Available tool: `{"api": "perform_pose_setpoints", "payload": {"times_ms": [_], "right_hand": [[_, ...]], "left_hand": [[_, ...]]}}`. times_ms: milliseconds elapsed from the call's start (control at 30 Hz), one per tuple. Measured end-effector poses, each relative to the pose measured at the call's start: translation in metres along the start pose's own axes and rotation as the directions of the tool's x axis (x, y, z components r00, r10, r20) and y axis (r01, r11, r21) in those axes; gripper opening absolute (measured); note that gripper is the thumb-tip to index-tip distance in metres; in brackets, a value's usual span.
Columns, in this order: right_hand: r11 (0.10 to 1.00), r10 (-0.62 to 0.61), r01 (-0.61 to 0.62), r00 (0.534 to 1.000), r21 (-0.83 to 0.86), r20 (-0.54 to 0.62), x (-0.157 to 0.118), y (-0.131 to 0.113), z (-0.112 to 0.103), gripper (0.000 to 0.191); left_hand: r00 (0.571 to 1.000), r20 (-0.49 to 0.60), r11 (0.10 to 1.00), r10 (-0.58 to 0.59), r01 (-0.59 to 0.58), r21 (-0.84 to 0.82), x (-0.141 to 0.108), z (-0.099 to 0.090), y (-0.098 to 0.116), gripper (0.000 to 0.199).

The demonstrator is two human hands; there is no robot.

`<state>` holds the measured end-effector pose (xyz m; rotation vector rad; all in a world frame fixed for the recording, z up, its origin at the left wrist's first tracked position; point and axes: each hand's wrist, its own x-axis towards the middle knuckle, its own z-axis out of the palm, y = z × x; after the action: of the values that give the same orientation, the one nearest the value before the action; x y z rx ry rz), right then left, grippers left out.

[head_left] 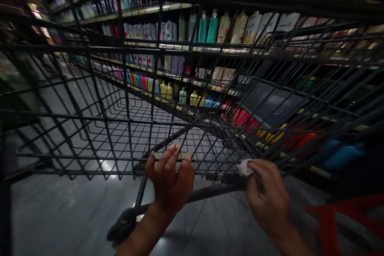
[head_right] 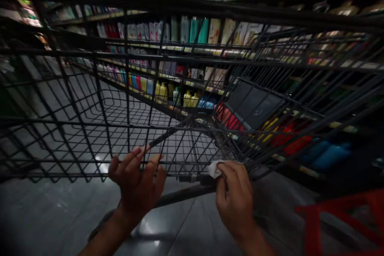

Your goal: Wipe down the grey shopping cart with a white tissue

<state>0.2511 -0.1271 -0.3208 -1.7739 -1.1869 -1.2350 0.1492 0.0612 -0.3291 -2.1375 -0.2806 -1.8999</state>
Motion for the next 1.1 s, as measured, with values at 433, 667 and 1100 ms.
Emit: {"api": "perform_pose_setpoints", "payload": {"times_ms": [433,667,1100], "right_hand": [[0.997,-0.069,0.070,0.997,0.030,-0.034,-0.004,-0.032,0.022,0.024],[0.971,-0.189,0.182,0.982,0.157,0.030,0.026,-0.083,0.051,0.025],[0.976,-0.219,0.219,0.963,0.014,0.156,-0.004,-0.059,0.039,0.022]], "left_hand": [[0.995,0.039,0.991,0.091,-0.086,-0.098,0.003,-0.022,-0.050,0.019],[0.994,0.093,0.990,0.051,-0.038,-0.135,0.005,-0.020,-0.048,0.020],[0.970,0.229,0.968,0.078,-0.019,-0.250,0.003,-0.032,-0.055,0.037]]}}
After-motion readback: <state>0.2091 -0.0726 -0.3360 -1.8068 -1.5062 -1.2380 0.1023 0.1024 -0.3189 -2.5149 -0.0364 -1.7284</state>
